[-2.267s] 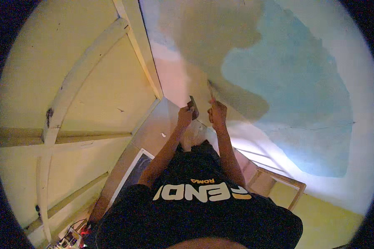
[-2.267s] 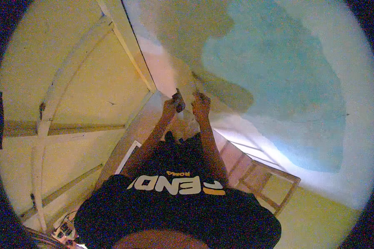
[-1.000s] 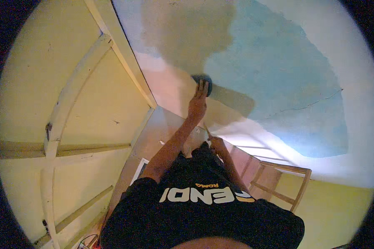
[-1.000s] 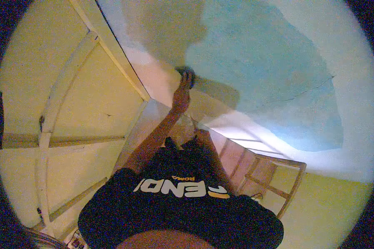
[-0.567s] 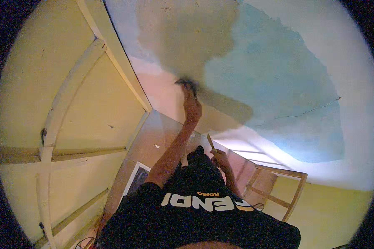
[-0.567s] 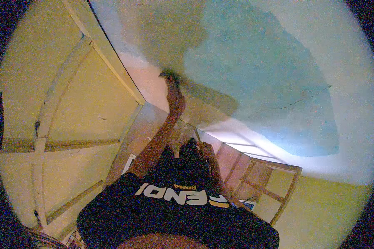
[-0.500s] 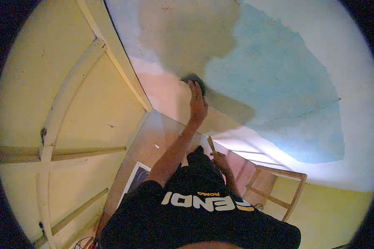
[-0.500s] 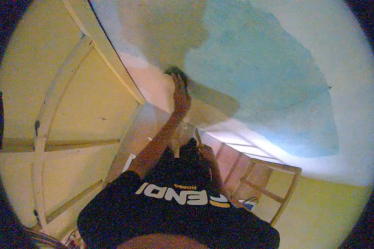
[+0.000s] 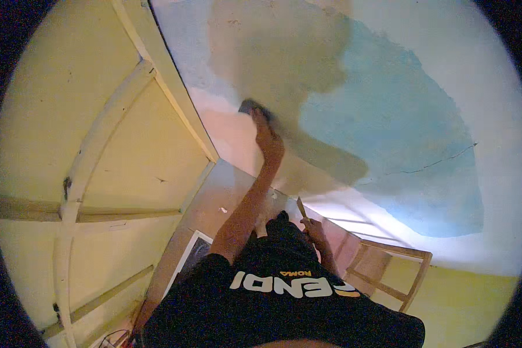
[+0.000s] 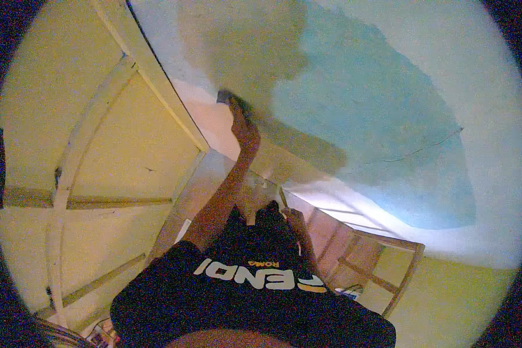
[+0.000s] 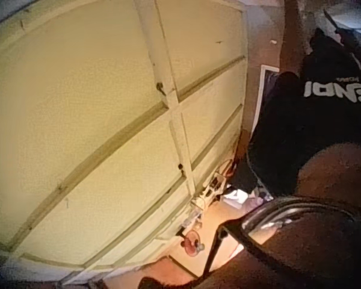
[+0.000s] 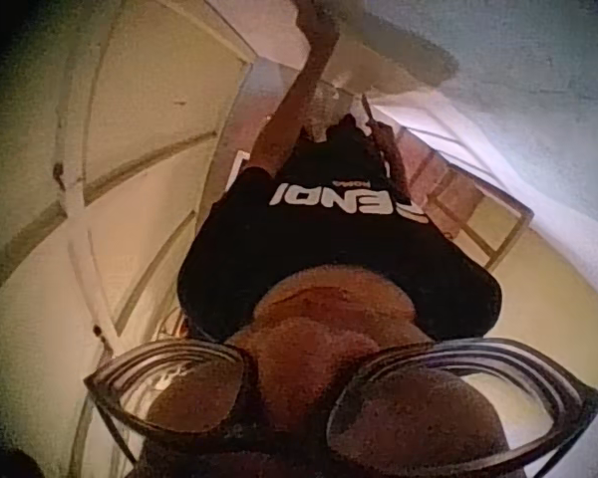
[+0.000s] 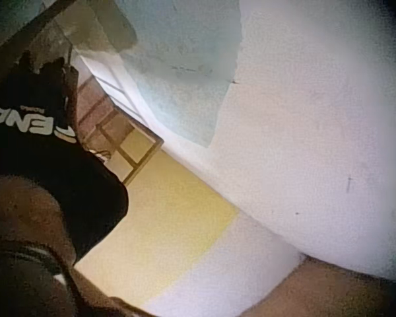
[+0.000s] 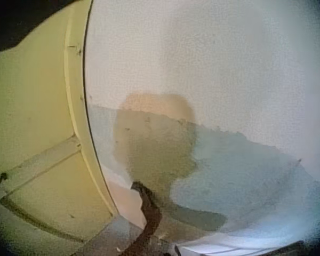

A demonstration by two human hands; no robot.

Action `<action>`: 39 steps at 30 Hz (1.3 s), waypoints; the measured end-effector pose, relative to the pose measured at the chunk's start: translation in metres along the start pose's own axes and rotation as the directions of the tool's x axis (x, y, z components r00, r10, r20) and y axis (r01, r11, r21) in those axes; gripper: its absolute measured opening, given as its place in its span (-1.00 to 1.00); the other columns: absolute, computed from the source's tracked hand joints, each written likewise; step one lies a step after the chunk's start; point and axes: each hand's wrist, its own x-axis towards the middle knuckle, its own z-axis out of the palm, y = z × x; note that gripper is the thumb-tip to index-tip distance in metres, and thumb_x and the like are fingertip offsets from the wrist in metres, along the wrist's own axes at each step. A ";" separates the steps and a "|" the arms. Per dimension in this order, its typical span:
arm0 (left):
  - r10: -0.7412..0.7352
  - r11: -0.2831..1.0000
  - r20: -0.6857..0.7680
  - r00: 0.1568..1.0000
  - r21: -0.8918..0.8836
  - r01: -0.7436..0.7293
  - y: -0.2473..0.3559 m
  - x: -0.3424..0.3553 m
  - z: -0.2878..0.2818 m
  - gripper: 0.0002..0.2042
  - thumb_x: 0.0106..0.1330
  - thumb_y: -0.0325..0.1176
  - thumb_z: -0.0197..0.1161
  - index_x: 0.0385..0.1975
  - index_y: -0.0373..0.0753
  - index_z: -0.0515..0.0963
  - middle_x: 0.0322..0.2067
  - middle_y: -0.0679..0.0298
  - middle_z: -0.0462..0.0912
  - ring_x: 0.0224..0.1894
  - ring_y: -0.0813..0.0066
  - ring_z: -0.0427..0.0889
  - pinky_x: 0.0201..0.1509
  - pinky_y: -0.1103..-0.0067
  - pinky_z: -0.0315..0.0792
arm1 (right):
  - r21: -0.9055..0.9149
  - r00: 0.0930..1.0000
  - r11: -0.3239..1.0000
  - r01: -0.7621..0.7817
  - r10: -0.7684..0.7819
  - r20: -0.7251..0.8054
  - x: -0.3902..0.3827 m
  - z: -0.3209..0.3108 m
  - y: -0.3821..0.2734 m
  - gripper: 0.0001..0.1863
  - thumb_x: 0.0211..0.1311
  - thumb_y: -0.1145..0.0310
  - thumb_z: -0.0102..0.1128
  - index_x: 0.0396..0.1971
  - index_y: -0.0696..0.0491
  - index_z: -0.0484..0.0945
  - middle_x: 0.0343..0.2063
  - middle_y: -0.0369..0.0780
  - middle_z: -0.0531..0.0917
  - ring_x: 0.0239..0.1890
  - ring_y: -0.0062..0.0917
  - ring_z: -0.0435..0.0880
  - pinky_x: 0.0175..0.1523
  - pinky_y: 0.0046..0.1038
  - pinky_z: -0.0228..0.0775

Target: The person patches a crack in a ceiling with plaster, applying it using a putty knife.

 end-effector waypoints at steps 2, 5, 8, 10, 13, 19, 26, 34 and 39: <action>0.174 0.974 0.052 0.983 0.140 -0.180 0.016 0.016 0.002 -0.37 0.11 -0.70 -0.12 0.27 -0.47 -0.02 0.26 -0.24 0.08 0.30 0.00 0.17 0.34 0.40 0.10 | -0.035 0.999 0.999 0.037 -0.037 0.024 0.003 0.004 -0.001 -0.52 0.26 -0.01 0.03 -0.22 0.17 0.55 -0.77 -0.31 0.42 -0.79 -0.63 0.36 -0.68 -0.55 0.15; 0.222 0.963 -0.098 0.970 0.176 -0.203 0.000 0.047 -0.001 -0.38 0.15 -0.68 -0.12 0.29 -0.45 -0.04 0.28 -0.21 0.05 0.27 -0.08 0.20 0.32 0.37 0.13 | -0.027 0.988 0.987 0.156 -0.155 0.025 -0.006 0.001 -0.011 -0.51 0.26 -0.04 0.03 -0.22 0.16 0.55 -0.78 -0.33 0.39 -0.79 -0.65 0.32 -0.69 -0.55 0.10; 0.151 0.951 -0.269 0.951 0.303 -0.065 -0.114 0.096 -0.037 -0.54 0.26 -0.49 -0.03 0.17 -0.52 0.21 -0.42 0.02 0.58 -0.44 0.23 0.56 -0.38 0.42 0.45 | 0.077 0.990 0.996 0.054 -0.064 0.127 -0.025 0.014 -0.049 -0.50 0.27 -0.05 0.02 -0.20 0.15 0.54 -0.77 -0.35 0.37 -0.79 -0.66 0.28 -0.69 -0.55 0.08; -0.481 0.835 -0.060 0.875 -0.335 0.436 -0.113 0.102 -0.026 -0.70 0.33 -0.33 -0.02 -0.37 -0.51 0.50 -0.70 0.14 0.45 -0.67 0.36 0.45 -0.59 0.41 0.38 | 0.097 0.995 0.990 -0.098 0.095 0.030 -0.028 -0.001 -0.044 -0.50 0.27 -0.06 0.01 -0.19 0.15 0.54 -0.76 -0.36 0.36 -0.78 -0.67 0.27 -0.69 -0.57 0.06; -0.490 0.674 0.081 0.868 -0.596 0.436 -0.160 0.165 -0.087 -0.71 0.25 -0.32 0.09 -0.46 -0.50 0.53 -0.65 0.07 0.52 -0.68 0.34 0.46 -0.58 0.46 0.37 | 0.113 0.996 0.993 -0.021 0.010 0.091 0.003 0.005 0.001 -0.49 0.27 -0.06 0.01 -0.19 0.15 0.54 -0.76 -0.36 0.36 -0.77 -0.68 0.29 -0.68 -0.58 0.07; 0.028 0.998 0.026 0.999 -0.053 -0.027 0.015 0.169 -0.054 -0.39 0.17 -0.60 0.02 0.29 -0.32 0.09 -0.29 -0.06 0.60 -0.33 0.23 0.60 -0.32 0.42 0.46 | -0.310 0.851 0.794 0.524 -0.503 0.150 0.026 -0.007 0.016 -0.64 0.28 0.09 0.03 -0.19 0.10 0.54 -0.75 -0.32 0.40 -0.77 -0.67 0.38 -0.70 -0.54 0.18; 0.524 0.849 -0.095 0.846 0.143 -0.509 0.041 0.201 -0.081 -0.29 0.03 -0.66 -0.03 0.31 -0.31 0.04 0.32 -0.18 -0.09 0.35 -0.14 -0.05 0.35 0.30 0.08 | 0.009 0.968 0.999 0.033 -0.034 0.248 0.011 0.027 -0.071 -0.72 0.20 0.20 0.09 -0.21 0.08 0.52 -0.70 -0.29 0.45 -0.79 -0.63 0.40 -0.71 -0.50 0.23; 0.789 0.537 0.260 0.557 0.150 -0.830 0.097 0.217 -0.096 -0.28 -0.01 -0.68 -0.03 0.30 -0.31 0.08 0.32 -0.14 -0.06 0.36 -0.14 -0.07 0.40 0.21 -0.07 | -0.369 0.730 0.630 0.683 -0.597 0.332 0.048 0.051 -0.052 -0.59 0.22 0.04 0.08 -0.22 0.12 0.53 -0.71 -0.23 0.49 -0.72 -0.47 0.50 -0.60 -0.38 0.34; 0.650 0.753 0.088 0.755 0.063 -0.655 0.100 0.185 -0.050 -0.37 0.09 -0.65 -0.06 0.28 -0.36 0.08 0.31 -0.16 -0.03 0.35 -0.13 -0.02 0.39 0.27 -0.02 | -0.164 0.918 0.942 0.292 -0.229 0.323 0.072 0.040 -0.029 -0.57 0.24 0.01 0.07 -0.24 0.13 0.56 -0.72 -0.25 0.45 -0.74 -0.56 0.43 -0.60 -0.46 0.30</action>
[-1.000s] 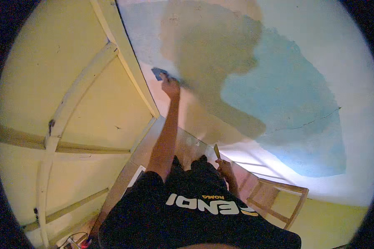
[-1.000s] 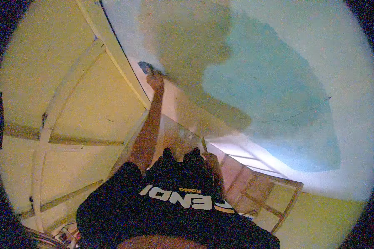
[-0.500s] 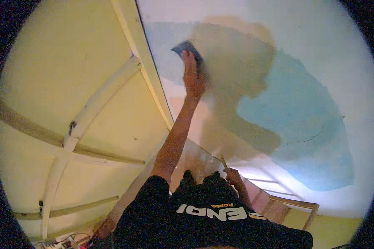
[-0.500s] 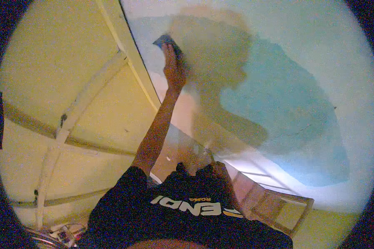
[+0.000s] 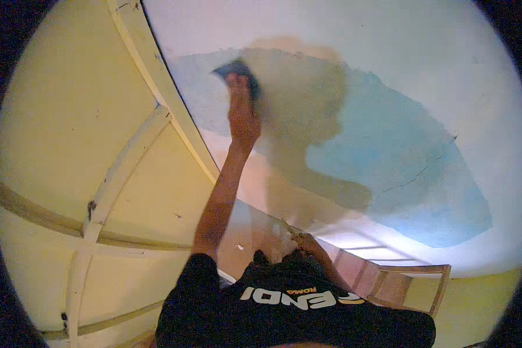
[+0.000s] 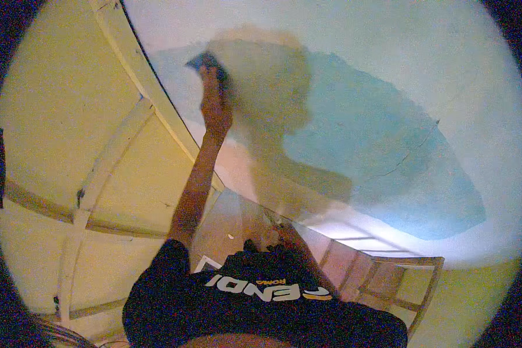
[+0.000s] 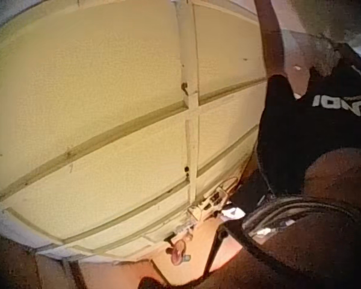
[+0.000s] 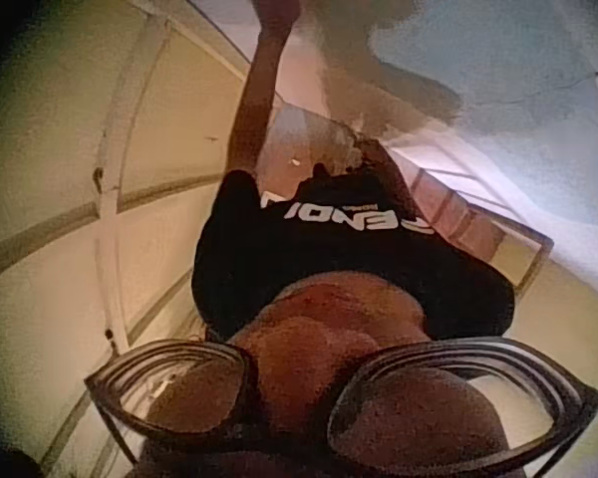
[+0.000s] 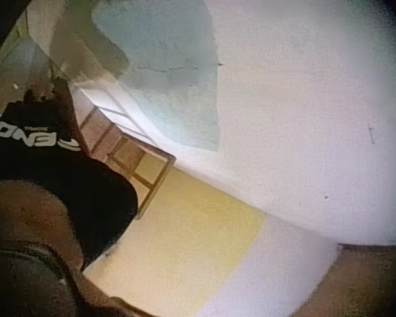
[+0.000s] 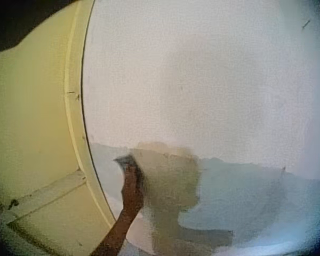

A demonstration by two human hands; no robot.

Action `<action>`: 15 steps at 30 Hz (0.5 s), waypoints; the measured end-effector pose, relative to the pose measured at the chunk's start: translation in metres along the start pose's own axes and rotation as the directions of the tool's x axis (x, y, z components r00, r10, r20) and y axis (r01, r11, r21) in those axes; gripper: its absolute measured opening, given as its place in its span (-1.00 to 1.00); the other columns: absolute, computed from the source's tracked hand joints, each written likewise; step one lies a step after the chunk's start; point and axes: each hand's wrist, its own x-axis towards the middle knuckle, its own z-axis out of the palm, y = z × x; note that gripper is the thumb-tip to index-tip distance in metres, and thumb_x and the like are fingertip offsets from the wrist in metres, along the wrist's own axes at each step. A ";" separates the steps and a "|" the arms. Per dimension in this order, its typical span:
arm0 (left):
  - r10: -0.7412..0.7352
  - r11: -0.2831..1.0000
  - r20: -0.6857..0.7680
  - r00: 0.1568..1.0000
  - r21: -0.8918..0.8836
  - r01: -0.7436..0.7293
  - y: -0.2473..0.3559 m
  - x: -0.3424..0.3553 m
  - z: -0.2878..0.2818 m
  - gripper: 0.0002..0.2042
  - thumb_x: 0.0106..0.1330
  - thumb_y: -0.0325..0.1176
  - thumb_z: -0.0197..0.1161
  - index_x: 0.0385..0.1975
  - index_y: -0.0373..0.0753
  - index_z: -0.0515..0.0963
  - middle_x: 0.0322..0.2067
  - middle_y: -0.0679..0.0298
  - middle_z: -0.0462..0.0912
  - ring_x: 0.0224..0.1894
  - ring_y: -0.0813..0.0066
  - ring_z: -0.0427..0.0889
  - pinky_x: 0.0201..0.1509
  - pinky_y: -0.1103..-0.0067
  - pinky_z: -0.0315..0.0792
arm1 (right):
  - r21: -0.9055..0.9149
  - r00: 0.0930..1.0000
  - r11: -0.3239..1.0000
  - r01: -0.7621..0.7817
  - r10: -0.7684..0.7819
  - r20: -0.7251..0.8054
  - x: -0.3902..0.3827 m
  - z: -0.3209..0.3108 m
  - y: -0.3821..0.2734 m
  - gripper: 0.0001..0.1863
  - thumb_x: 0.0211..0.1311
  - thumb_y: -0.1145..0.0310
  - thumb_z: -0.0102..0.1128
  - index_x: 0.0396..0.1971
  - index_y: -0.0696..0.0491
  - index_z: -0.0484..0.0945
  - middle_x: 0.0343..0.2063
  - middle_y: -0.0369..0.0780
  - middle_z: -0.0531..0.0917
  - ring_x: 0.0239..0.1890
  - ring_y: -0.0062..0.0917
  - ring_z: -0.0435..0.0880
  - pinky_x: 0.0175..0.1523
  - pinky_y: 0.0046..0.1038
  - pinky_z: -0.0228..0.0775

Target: The person patches a crack in a ceiling with plaster, applying it using a putty knife.

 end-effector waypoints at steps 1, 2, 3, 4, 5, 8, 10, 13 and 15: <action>-0.141 0.990 -0.051 0.989 0.005 0.142 -0.007 -0.005 -0.014 -0.40 0.14 -0.62 -0.09 0.28 -0.37 0.08 0.30 -0.19 -0.02 0.35 -0.11 -0.01 0.37 0.29 0.03 | 0.100 1.000 0.995 0.027 -0.026 -0.017 -0.019 0.004 -0.045 -0.55 0.24 -0.01 0.06 -0.22 0.12 0.56 -0.72 -0.27 0.43 -0.75 -0.59 0.39 -0.61 -0.48 0.27; -0.139 0.990 -0.064 0.988 0.017 0.141 -0.006 -0.010 -0.020 -0.40 0.14 -0.62 -0.09 0.28 -0.37 0.08 0.30 -0.19 -0.02 0.35 -0.11 -0.01 0.37 0.29 0.03 | 0.197 0.997 0.979 0.057 -0.048 -0.052 -0.034 0.002 -0.076 -0.53 0.24 -0.04 0.05 -0.21 0.11 0.56 -0.73 -0.28 0.41 -0.76 -0.62 0.35 -0.62 -0.50 0.24; -0.151 0.987 -0.058 0.987 0.044 0.154 0.001 -0.016 -0.014 -0.41 0.15 -0.59 -0.08 0.28 -0.37 0.09 0.30 -0.19 -0.02 0.35 -0.13 -0.02 0.36 0.28 0.05 | 0.194 0.997 0.979 0.065 -0.054 -0.060 -0.036 0.001 -0.076 -0.53 0.24 -0.04 0.05 -0.21 0.11 0.56 -0.73 -0.28 0.41 -0.76 -0.62 0.35 -0.62 -0.50 0.24; -0.165 0.983 -0.049 0.985 0.073 0.168 0.010 -0.022 -0.008 -0.42 0.16 -0.56 -0.07 0.28 -0.37 0.09 0.30 -0.19 -0.02 0.35 -0.14 -0.03 0.35 0.27 0.06 | 0.167 0.989 0.980 0.108 -0.088 -0.118 -0.035 0.001 -0.070 -0.54 0.23 -0.05 0.05 -0.22 0.09 0.57 -0.72 -0.29 0.42 -0.77 -0.63 0.33 -0.64 -0.52 0.20; -0.109 0.994 -0.052 0.993 0.028 0.110 0.026 -0.026 -0.002 -0.42 0.17 -0.54 -0.05 0.28 -0.35 0.10 0.30 -0.17 -0.01 0.34 -0.16 -0.02 0.34 0.28 0.09 | 0.138 0.977 0.979 0.148 -0.123 -0.175 -0.031 0.001 -0.063 -0.54 0.23 -0.06 0.06 -0.23 0.08 0.57 -0.72 -0.30 0.42 -0.78 -0.64 0.31 -0.66 -0.53 0.16; 0.035 0.997 0.063 0.997 0.067 -0.039 0.061 -0.021 0.006 -0.41 0.16 -0.53 -0.04 0.28 -0.33 0.11 0.31 -0.14 0.00 0.34 -0.16 -0.02 0.34 0.28 0.08 | 0.293 0.995 0.955 -0.036 0.062 -0.078 -0.015 -0.005 -0.036 -0.55 0.21 -0.07 0.07 -0.26 0.06 0.57 -0.73 -0.32 0.41 -0.79 -0.65 0.29 -0.68 -0.51 0.13; 0.076 0.996 0.058 0.995 0.050 -0.079 0.074 -0.008 0.001 -0.40 0.15 -0.53 -0.02 0.28 -0.32 0.11 0.31 -0.13 0.01 0.34 -0.16 0.00 0.34 0.25 0.08 | 0.385 0.998 0.923 0.012 0.013 -0.060 -0.034 -0.003 -0.057 -0.56 0.20 -0.07 0.08 -0.27 0.05 0.56 -0.73 -0.33 0.41 -0.79 -0.66 0.30 -0.69 -0.52 0.11; 0.009 1.000 0.054 0.998 -0.018 -0.008 0.100 0.002 0.007 -0.36 0.07 -0.51 0.07 0.26 -0.30 0.16 0.30 -0.08 0.07 0.35 -0.10 0.00 0.36 0.25 0.06 | 0.431 0.997 0.902 -0.012 0.043 -0.062 -0.046 -0.008 -0.097 -0.58 0.18 -0.06 0.10 -0.29 0.02 0.54 -0.74 -0.35 0.39 -0.79 -0.67 0.30 -0.71 -0.55 0.10; 0.153 0.985 0.221 0.963 0.049 -0.168 0.121 -0.016 0.016 -0.35 0.04 -0.50 0.09 0.26 -0.28 0.18 0.29 -0.07 0.09 0.35 -0.08 0.03 0.36 0.26 0.05 | 0.399 0.988 0.912 -0.098 0.139 -0.073 -0.042 -0.004 -0.096 -0.60 0.18 -0.06 0.10 -0.31 0.02 0.53 -0.74 -0.36 0.38 -0.79 -0.68 0.30 -0.72 -0.57 0.09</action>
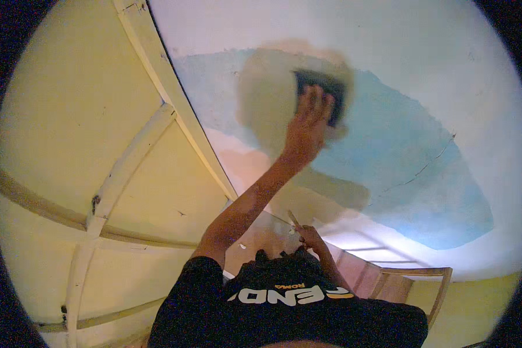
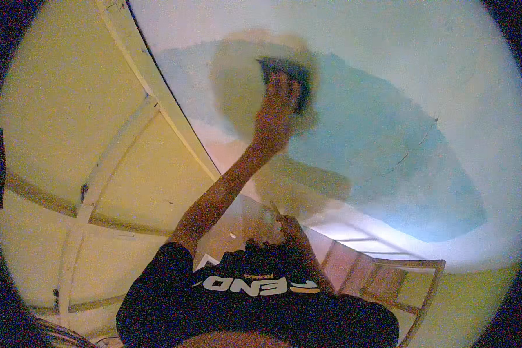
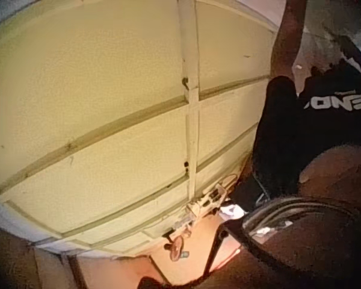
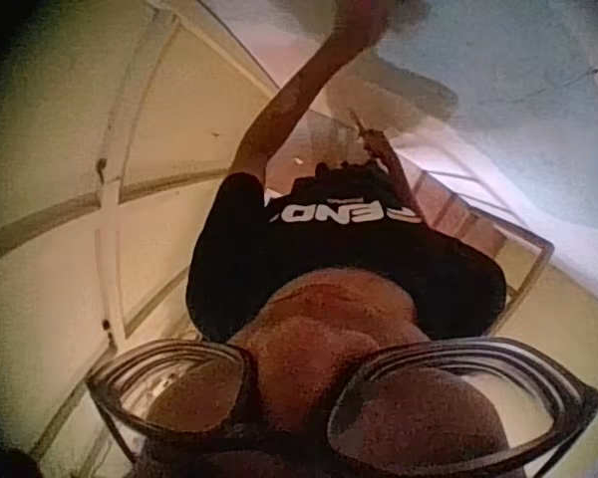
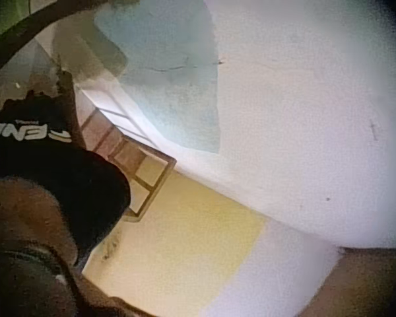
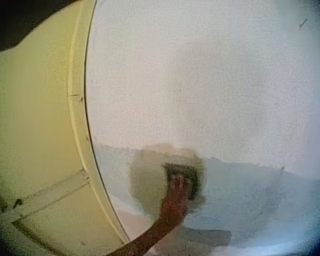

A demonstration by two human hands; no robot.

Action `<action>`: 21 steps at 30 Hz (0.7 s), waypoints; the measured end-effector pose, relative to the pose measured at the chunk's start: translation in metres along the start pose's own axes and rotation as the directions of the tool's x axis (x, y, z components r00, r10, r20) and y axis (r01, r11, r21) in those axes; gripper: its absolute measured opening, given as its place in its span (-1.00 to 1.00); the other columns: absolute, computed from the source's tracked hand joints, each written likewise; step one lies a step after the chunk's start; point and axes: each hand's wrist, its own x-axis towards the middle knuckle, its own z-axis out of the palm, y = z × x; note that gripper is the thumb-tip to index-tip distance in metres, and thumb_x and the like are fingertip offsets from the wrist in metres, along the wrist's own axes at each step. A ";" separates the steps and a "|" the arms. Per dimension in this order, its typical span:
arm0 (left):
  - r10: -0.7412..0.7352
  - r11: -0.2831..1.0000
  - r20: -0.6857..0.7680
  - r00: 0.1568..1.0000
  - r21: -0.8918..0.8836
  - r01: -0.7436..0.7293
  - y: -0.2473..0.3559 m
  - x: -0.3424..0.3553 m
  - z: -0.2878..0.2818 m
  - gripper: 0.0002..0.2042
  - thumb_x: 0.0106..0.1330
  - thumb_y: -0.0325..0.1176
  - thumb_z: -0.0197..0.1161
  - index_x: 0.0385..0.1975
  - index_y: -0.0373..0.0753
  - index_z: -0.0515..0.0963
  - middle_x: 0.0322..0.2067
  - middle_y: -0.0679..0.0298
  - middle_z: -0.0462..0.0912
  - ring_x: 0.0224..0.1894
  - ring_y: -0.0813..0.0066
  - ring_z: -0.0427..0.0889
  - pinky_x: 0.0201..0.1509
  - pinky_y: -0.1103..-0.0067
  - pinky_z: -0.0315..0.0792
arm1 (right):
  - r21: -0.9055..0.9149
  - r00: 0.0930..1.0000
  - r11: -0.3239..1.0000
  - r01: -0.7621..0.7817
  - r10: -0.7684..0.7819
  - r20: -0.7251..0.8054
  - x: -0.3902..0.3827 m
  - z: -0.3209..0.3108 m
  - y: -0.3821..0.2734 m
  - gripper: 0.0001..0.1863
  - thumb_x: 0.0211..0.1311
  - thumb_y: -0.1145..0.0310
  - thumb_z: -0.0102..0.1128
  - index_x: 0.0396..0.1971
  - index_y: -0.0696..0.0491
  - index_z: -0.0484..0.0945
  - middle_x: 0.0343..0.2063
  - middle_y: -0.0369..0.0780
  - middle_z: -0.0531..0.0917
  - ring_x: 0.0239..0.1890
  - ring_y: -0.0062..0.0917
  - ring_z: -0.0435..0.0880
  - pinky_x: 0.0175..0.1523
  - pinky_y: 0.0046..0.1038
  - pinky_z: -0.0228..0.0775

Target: The person patches a crack in a ceiling with plaster, applying it using a putty knife.

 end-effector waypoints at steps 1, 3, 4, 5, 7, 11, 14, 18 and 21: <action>0.154 0.984 0.162 0.975 0.060 -0.166 0.011 -0.004 0.007 -0.34 0.01 -0.50 0.11 0.25 -0.27 0.20 0.29 -0.05 0.12 0.34 -0.07 0.06 0.37 0.27 0.04 | -0.071 0.999 0.997 0.039 -0.041 -0.029 0.009 -0.003 0.008 -0.60 0.18 -0.05 0.11 -0.30 0.02 0.53 -0.74 -0.36 0.38 -0.79 -0.68 0.29 -0.73 -0.59 0.07; 0.223 0.972 0.170 0.960 0.036 -0.232 0.001 -0.034 0.024 -0.33 -0.01 -0.50 0.12 0.24 -0.25 0.21 0.28 -0.05 0.13 0.33 -0.06 0.09 0.37 0.27 0.06 | -0.149 0.996 0.986 0.072 -0.079 -0.048 0.019 -0.008 0.015 -0.61 0.17 -0.04 0.12 -0.30 0.02 0.52 -0.74 -0.36 0.37 -0.80 -0.68 0.28 -0.74 -0.61 0.06; 0.292 0.954 0.174 0.941 0.017 -0.299 -0.008 -0.052 0.035 -0.32 -0.03 -0.50 0.13 0.24 -0.24 0.22 0.27 -0.04 0.14 0.32 -0.05 0.11 0.36 0.26 0.08 | -0.098 0.999 0.994 0.052 -0.052 -0.001 0.022 -0.011 0.017 -0.59 0.17 -0.04 0.12 -0.30 0.04 0.50 -0.74 -0.35 0.37 -0.80 -0.67 0.29 -0.74 -0.61 0.07; 0.296 0.954 0.175 0.939 0.001 -0.301 -0.016 -0.066 0.043 -0.32 -0.03 -0.50 0.13 0.24 -0.24 0.22 0.27 -0.04 0.14 0.32 -0.05 0.11 0.36 0.26 0.08 | -0.044 0.999 0.999 0.030 -0.028 0.041 0.023 -0.013 0.020 -0.58 0.17 -0.03 0.12 -0.30 0.07 0.49 -0.73 -0.35 0.37 -0.80 -0.66 0.30 -0.74 -0.60 0.08; 0.058 0.990 0.258 0.964 0.109 -0.089 -0.039 -0.099 0.051 -0.33 -0.02 -0.52 0.12 0.24 -0.24 0.22 0.27 -0.04 0.15 0.31 -0.02 0.13 0.34 0.23 0.11 | -0.053 0.995 0.994 0.098 -0.100 -0.024 0.027 -0.014 0.034 -0.58 0.18 -0.02 0.12 -0.27 0.08 0.48 -0.73 -0.34 0.37 -0.80 -0.66 0.30 -0.75 -0.59 0.10; -0.239 0.971 0.018 0.971 0.010 0.239 -0.069 -0.161 0.055 -0.36 0.02 -0.56 0.09 0.23 -0.28 0.20 0.23 -0.14 0.18 0.23 -0.10 0.22 0.22 0.26 0.25 | -0.155 0.969 0.957 0.244 -0.248 -0.005 0.030 -0.029 0.039 -0.59 0.22 0.02 0.09 -0.19 0.10 0.47 -0.73 -0.33 0.38 -0.82 -0.65 0.31 -0.78 -0.55 0.13; -0.548 0.822 0.194 0.813 -0.053 0.567 -0.085 -0.224 0.053 -0.50 0.10 -0.56 0.04 0.14 -0.35 0.28 0.02 -0.26 0.36 -0.06 -0.17 0.45 -0.06 0.23 0.41 | -0.245 0.876 0.859 0.450 -0.477 -0.065 0.034 -0.033 0.042 -0.59 0.25 0.11 0.08 -0.03 0.07 0.43 -0.72 -0.34 0.37 -0.82 -0.67 0.30 -0.78 -0.57 0.16; -0.620 0.747 0.439 0.650 0.076 0.661 -0.112 -0.337 0.043 -0.81 0.23 -0.45 0.00 -0.29 -0.41 0.51 -0.48 -0.18 0.56 -0.51 -0.20 0.49 -0.42 0.15 0.37 | -0.360 0.785 0.765 0.534 -0.606 -0.125 0.016 -0.010 -0.031 -0.51 0.27 0.22 0.05 0.19 0.00 0.32 -0.69 -0.40 0.35 -0.78 -0.72 0.27 -0.76 -0.60 0.15; -0.690 0.630 0.438 0.576 -0.028 0.776 -0.079 -0.339 0.035 -0.77 0.26 -0.36 0.03 -0.55 -0.38 0.48 -0.64 -0.03 0.53 -0.56 -0.03 0.54 -0.46 0.26 0.37 | -0.524 0.597 0.531 0.666 -0.801 -0.054 0.043 -0.028 -0.032 -0.46 0.27 0.25 0.04 0.26 -0.04 0.24 -0.65 -0.42 0.37 -0.75 -0.76 0.25 -0.73 -0.64 0.11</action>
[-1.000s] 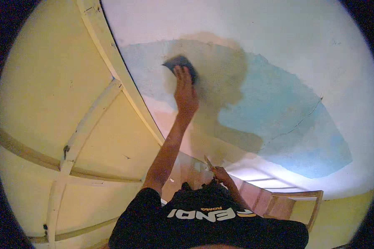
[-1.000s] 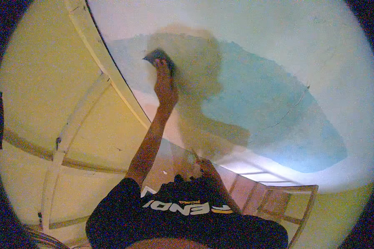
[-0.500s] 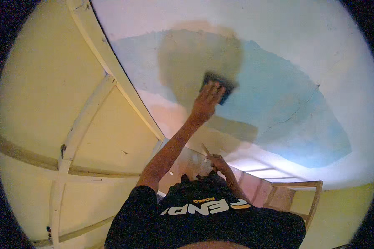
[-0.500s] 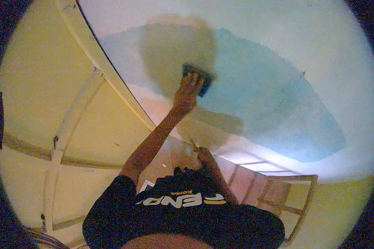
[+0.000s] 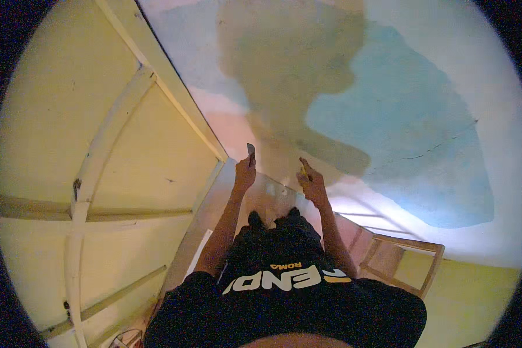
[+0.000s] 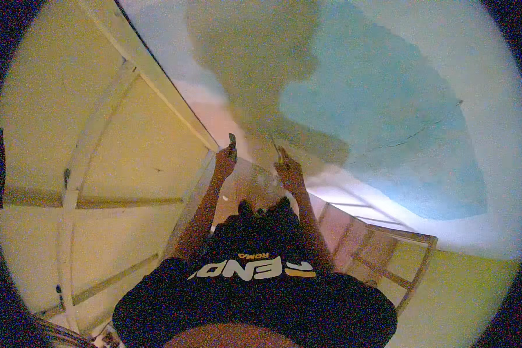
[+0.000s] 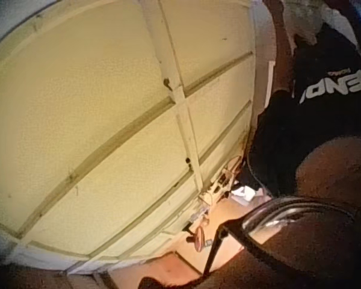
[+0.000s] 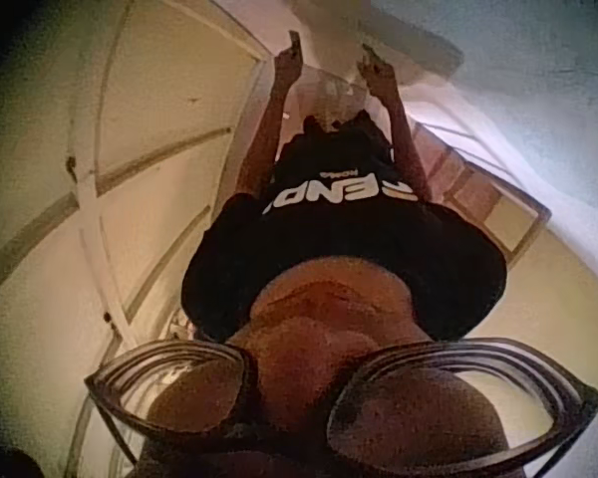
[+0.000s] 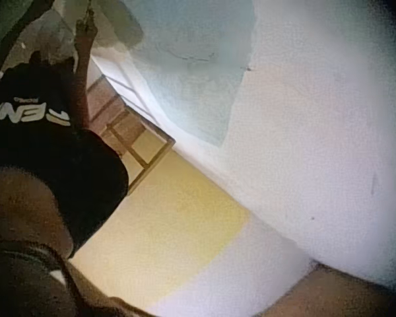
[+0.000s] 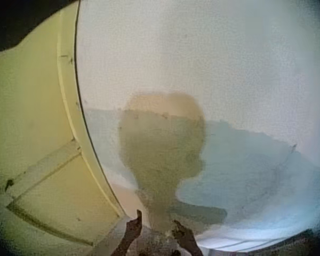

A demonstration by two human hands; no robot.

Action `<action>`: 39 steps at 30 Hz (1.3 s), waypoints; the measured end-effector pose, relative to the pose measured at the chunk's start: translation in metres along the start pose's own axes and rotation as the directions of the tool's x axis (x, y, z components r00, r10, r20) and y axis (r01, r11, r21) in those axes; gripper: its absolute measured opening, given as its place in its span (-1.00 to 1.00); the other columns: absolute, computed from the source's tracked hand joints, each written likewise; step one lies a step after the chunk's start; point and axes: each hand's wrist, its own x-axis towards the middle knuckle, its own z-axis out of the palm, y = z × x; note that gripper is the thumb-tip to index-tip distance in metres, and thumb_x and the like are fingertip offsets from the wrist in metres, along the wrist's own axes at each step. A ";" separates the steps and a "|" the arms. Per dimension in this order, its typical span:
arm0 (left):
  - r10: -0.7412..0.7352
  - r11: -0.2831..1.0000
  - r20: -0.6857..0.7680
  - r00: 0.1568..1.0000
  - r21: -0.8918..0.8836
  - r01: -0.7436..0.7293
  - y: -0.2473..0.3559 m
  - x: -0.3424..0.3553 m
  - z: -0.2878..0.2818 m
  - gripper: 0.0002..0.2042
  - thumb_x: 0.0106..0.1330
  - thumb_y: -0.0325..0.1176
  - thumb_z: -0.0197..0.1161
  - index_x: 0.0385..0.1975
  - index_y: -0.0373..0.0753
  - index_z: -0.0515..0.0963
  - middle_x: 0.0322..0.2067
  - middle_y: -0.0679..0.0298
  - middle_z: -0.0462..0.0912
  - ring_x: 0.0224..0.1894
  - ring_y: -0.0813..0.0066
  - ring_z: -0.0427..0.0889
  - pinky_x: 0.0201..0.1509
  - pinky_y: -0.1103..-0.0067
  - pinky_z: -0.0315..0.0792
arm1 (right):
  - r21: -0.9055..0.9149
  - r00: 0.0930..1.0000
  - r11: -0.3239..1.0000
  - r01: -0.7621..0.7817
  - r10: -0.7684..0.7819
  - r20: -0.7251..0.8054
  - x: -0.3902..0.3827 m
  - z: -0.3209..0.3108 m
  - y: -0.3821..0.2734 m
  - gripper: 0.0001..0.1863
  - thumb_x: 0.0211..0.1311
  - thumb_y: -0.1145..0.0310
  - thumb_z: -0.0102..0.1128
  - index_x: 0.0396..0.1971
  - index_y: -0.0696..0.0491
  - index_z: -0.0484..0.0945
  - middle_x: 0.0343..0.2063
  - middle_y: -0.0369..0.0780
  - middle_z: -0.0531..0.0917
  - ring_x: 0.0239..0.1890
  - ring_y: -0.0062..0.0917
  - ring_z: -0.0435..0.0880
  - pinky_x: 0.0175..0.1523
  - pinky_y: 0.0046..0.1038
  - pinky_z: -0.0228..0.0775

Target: The person patches a crack in a ceiling with plaster, applying it using a putty knife.

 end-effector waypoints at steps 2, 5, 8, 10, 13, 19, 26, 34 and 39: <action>-0.158 0.981 0.066 0.985 -0.100 0.165 0.004 -0.019 -0.015 -0.76 0.27 -0.33 0.04 -0.55 -0.36 0.47 -0.67 0.02 0.51 -0.60 0.12 0.53 -0.49 0.33 0.35 | 0.146 0.984 0.973 -0.179 0.176 0.032 0.015 0.003 -0.017 -0.47 0.26 0.26 0.06 0.24 -0.06 0.28 -0.66 -0.42 0.38 -0.75 -0.77 0.23 -0.72 -0.66 0.08; -0.311 0.930 0.137 0.940 -0.161 0.331 0.019 -0.035 -0.035 -0.75 0.29 -0.30 0.04 -0.54 -0.35 0.46 -0.70 0.12 0.46 -0.64 0.39 0.46 -0.53 0.44 0.31 | 0.354 0.902 0.833 -0.426 0.423 0.089 0.041 0.018 -0.026 -0.49 0.23 0.26 0.13 0.21 -0.08 0.34 -0.68 -0.42 0.38 -0.76 -0.78 0.20 -0.71 -0.67 0.04; -0.314 0.913 0.111 0.943 -0.236 0.332 0.024 -0.044 -0.041 -0.76 0.30 -0.32 0.03 -0.53 -0.36 0.45 -0.71 0.16 0.43 -0.65 0.48 0.41 -0.53 0.49 0.29 | 0.425 0.824 0.727 -0.539 0.560 0.087 0.040 0.034 -0.040 -0.51 0.21 0.25 0.19 0.16 -0.09 0.41 -0.71 -0.43 0.37 -0.78 -0.80 0.18 -0.72 -0.68 0.02; -0.302 0.888 0.074 0.951 -0.341 0.308 0.017 -0.047 -0.042 -0.76 0.30 -0.32 0.03 -0.51 -0.37 0.46 -0.70 0.14 0.43 -0.64 0.47 0.40 -0.52 0.48 0.29 | 0.423 0.792 0.701 -0.574 0.606 0.070 0.038 0.042 -0.044 -0.52 0.19 0.25 0.22 0.14 -0.10 0.44 -0.73 -0.43 0.36 -0.79 -0.80 0.17 -0.73 -0.68 0.01; -0.303 0.890 0.053 0.952 -0.340 0.302 0.004 -0.049 -0.031 -0.77 0.30 -0.34 0.03 -0.47 -0.40 0.45 -0.68 0.11 0.43 -0.63 0.44 0.40 -0.51 0.44 0.30 | 0.539 0.747 0.614 -0.576 0.663 0.043 0.034 0.049 -0.035 -0.51 0.18 0.24 0.24 0.14 -0.09 0.43 -0.74 -0.43 0.35 -0.79 -0.80 0.16 -0.72 -0.69 0.00; -0.242 0.897 0.008 0.970 -0.379 0.227 0.014 -0.048 -0.025 -0.76 0.31 -0.31 0.04 -0.45 -0.41 0.45 -0.67 0.12 0.42 -0.61 0.42 0.39 -0.48 0.43 0.30 | 0.557 0.801 0.683 -0.472 0.596 -0.052 0.033 0.068 -0.011 -0.54 0.18 0.28 0.23 0.12 -0.08 0.45 -0.74 -0.44 0.35 -0.79 -0.80 0.19 -0.73 -0.71 -0.01; -0.327 0.828 0.196 0.924 -0.411 0.380 0.012 -0.049 -0.040 -0.77 0.31 -0.32 0.05 -0.40 -0.41 0.50 -0.61 0.21 0.47 -0.55 0.50 0.39 -0.43 0.47 0.34 | 0.427 0.805 0.751 -0.503 0.587 -0.083 0.029 0.073 -0.019 -0.58 0.21 0.31 0.17 0.09 0.00 0.48 -0.73 -0.46 0.35 -0.72 -0.83 0.22 -0.68 -0.71 0.01; -0.250 0.896 0.104 0.963 -0.351 0.271 -0.003 -0.049 -0.037 -0.80 0.33 -0.37 0.03 -0.35 -0.41 0.49 -0.65 0.33 0.37 -0.57 0.61 0.31 -0.49 0.57 0.27 | 0.521 0.838 0.751 -0.405 0.534 -0.117 0.022 0.069 -0.012 -0.55 0.21 0.25 0.20 0.10 0.01 0.47 -0.69 -0.44 0.37 -0.71 -0.83 0.20 -0.66 -0.70 0.00; -0.266 0.834 0.223 0.938 -0.436 0.340 0.012 -0.046 -0.037 -0.80 0.32 -0.38 0.05 -0.31 -0.42 0.51 -0.65 0.34 0.35 -0.56 0.62 0.30 -0.49 0.59 0.25 | 0.461 0.810 0.729 -0.507 0.586 -0.036 0.035 0.048 -0.045 -0.54 0.20 0.25 0.21 0.11 0.00 0.46 -0.71 -0.43 0.35 -0.75 -0.82 0.15 -0.70 -0.68 -0.05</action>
